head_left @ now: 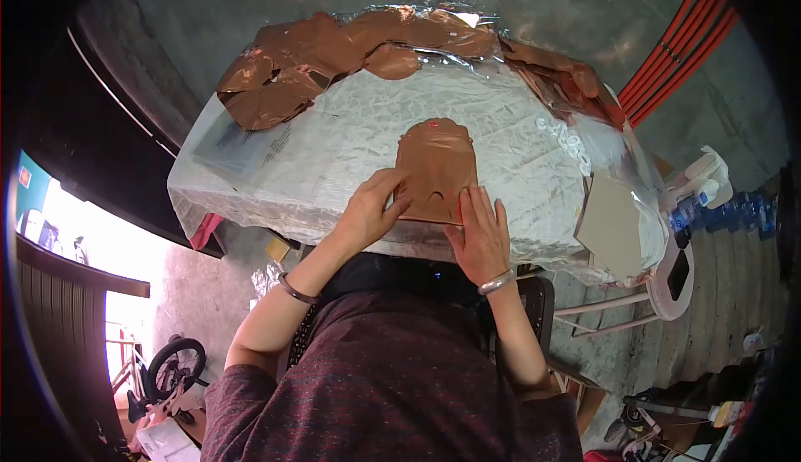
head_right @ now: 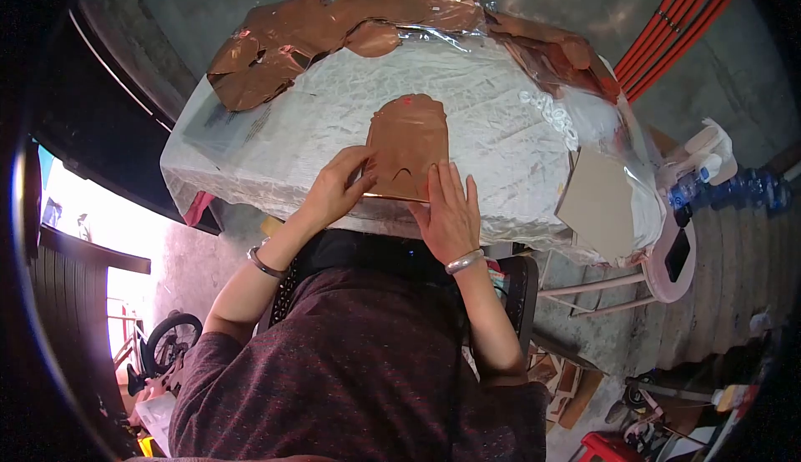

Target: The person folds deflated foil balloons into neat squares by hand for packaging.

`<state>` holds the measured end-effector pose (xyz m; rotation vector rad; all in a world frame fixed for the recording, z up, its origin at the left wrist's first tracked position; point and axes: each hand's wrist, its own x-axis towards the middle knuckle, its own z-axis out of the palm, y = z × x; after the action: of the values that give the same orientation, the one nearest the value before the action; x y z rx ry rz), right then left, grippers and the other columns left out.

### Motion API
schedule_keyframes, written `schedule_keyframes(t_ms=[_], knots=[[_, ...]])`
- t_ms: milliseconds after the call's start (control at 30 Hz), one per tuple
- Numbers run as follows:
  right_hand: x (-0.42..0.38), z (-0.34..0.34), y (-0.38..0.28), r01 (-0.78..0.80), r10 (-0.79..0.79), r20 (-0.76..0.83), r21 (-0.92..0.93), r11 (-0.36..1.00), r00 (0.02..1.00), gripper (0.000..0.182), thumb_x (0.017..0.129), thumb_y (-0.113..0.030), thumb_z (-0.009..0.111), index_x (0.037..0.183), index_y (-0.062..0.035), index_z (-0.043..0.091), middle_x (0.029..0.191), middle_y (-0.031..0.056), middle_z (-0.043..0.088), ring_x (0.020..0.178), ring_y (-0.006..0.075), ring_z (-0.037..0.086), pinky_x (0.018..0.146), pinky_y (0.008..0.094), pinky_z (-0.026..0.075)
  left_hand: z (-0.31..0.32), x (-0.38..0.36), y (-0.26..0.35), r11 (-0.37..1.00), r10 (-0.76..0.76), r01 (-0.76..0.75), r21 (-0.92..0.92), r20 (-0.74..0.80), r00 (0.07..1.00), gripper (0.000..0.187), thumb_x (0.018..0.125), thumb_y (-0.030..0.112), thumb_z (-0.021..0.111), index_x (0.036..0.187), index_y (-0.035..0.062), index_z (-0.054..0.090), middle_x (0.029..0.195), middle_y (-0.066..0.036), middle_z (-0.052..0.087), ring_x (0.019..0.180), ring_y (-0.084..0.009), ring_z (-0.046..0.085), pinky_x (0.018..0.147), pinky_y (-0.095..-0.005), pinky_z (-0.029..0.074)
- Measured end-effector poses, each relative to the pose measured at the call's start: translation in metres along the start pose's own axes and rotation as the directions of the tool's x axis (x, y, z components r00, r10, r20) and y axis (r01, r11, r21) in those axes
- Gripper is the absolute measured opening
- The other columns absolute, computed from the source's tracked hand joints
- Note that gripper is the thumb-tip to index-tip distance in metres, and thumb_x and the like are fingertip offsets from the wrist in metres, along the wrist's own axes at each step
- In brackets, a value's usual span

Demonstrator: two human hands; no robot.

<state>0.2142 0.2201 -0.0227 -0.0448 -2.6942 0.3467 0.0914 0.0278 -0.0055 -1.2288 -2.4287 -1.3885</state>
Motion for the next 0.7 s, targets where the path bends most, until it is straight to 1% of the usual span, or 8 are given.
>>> schedule_keyframes(t_ms=[267, 333, 467, 533, 567, 633, 667, 700], knots=[[-0.004, 0.005, 0.001, 0.018, -0.018, -0.036, 0.006, 1.0, 0.999, 0.06, 0.091, -0.033, 0.06, 0.137, 0.0009, 0.044, 0.143, 0.0195, 0.043, 0.135, 0.0345, 0.038, 0.111, 0.0504, 0.024, 0.003, 0.001, -0.007, 1.0, -0.013, 0.016, 0.024, -0.083, 0.996, 0.039, 0.086, 0.008, 0.066, 0.123, 0.0009, 0.056, 0.112, -0.014, 0.061, 0.096, -0.0251, 0.062, 0.085, -0.0325, 0.05], [-0.003, 0.005, 0.002, 0.022, -0.022, -0.036, 0.001, 1.0, 0.999, 0.06, 0.091, -0.034, 0.06, 0.137, 0.0009, 0.044, 0.143, 0.0193, 0.043, 0.135, 0.0346, 0.038, 0.111, 0.0505, 0.025, 0.002, 0.005, -0.003, 0.972, -0.189, 0.176, -0.158, -0.074, 0.979, 0.04, 0.086, 0.005, 0.066, 0.125, 0.0013, 0.055, 0.112, -0.012, 0.062, 0.094, -0.019, 0.063, 0.082, -0.0294, 0.05], [-0.003, 0.007, 0.003, 0.031, -0.032, -0.044, -0.016, 0.999, 0.999, 0.06, 0.09, -0.035, 0.06, 0.135, 0.002, 0.045, 0.14, 0.0189, 0.046, 0.134, 0.0344, 0.039, 0.109, 0.0509, 0.026, -0.001, 0.011, -0.008, 0.955, -0.269, 0.258, -0.145, -0.057, 0.962, 0.04, 0.087, 0.002, 0.065, 0.126, 0.0006, 0.055, 0.113, -0.01, 0.062, 0.09, -0.0143, 0.063, 0.076, -0.0264, 0.051], [-0.003, 0.008, 0.003, 0.041, -0.043, -0.055, -0.029, 0.999, 0.998, 0.061, 0.089, -0.036, 0.061, 0.134, 0.0031, 0.046, 0.138, 0.0188, 0.048, 0.133, 0.034, 0.04, 0.108, 0.0512, 0.027, -0.003, 0.019, -0.013, 0.86, -0.423, 0.414, -0.298, 0.037, 0.905, 0.035, 0.089, 0.005, 0.064, 0.122, -0.003, 0.055, 0.108, -0.012, 0.063, 0.085, -0.0136, 0.064, 0.073, -0.0261, 0.054], [-0.002, 0.007, 0.003, 0.032, -0.033, -0.052, -0.017, 0.999, 0.998, 0.06, 0.09, -0.034, 0.061, 0.135, 0.0019, 0.045, 0.14, 0.0187, 0.047, 0.134, 0.0344, 0.04, 0.109, 0.0509, 0.027, -0.004, 0.025, -0.015, 0.858, -0.429, 0.419, -0.296, 0.035, 0.903, 0.035, 0.089, 0.005, 0.064, 0.122, -0.003, 0.055, 0.108, -0.012, 0.063, 0.085, -0.0136, 0.064, 0.073, -0.0261, 0.054], [-0.003, 0.006, 0.002, 0.027, -0.026, -0.043, 0.002, 1.0, 0.999, 0.059, 0.091, -0.033, 0.06, 0.137, 0.0007, 0.044, 0.142, 0.0186, 0.045, 0.134, 0.0349, 0.039, 0.109, 0.0507, 0.026, -0.013, 0.042, -0.014, 0.549, -0.608, 0.647, -0.53, 0.278, 0.744, 0.026, 0.091, 0.01, 0.063, 0.11, -0.0065, 0.059, 0.096, -0.012, 0.066, 0.076, -0.0156, 0.067, 0.068, -0.0268, 0.057], [-0.003, 0.006, 0.002, 0.033, -0.033, -0.055, 0.006, 0.999, 0.998, 0.059, 0.091, -0.033, 0.06, 0.136, 0.0007, 0.044, 0.141, 0.0186, 0.045, 0.134, 0.0351, 0.039, 0.109, 0.0508, 0.026, -0.017, 0.05, -0.018, 0.547, -0.614, 0.649, -0.529, 0.273, 0.741, 0.026, 0.091, 0.01, 0.063, 0.11, -0.0065, 0.059, 0.096, -0.012, 0.066, 0.076, -0.0156, 0.067, 0.068, -0.0268, 0.057], [-0.003, 0.006, 0.002, 0.038, -0.037, -0.068, 0.01, 0.999, 0.997, 0.059, 0.09, -0.032, 0.061, 0.136, 0.0007, 0.044, 0.141, 0.0187, 0.046, 0.134, 0.0353, 0.04, 0.109, 0.0509, 0.027, -0.021, 0.059, -0.021, 0.482, -0.617, 0.731, -0.483, 0.406, 0.675, 0.024, 0.091, 0.013, 0.063, 0.104, -0.0067, 0.061, 0.089, -0.013, 0.067, 0.072, -0.0173, 0.068, 0.065, -0.0277, 0.058]])
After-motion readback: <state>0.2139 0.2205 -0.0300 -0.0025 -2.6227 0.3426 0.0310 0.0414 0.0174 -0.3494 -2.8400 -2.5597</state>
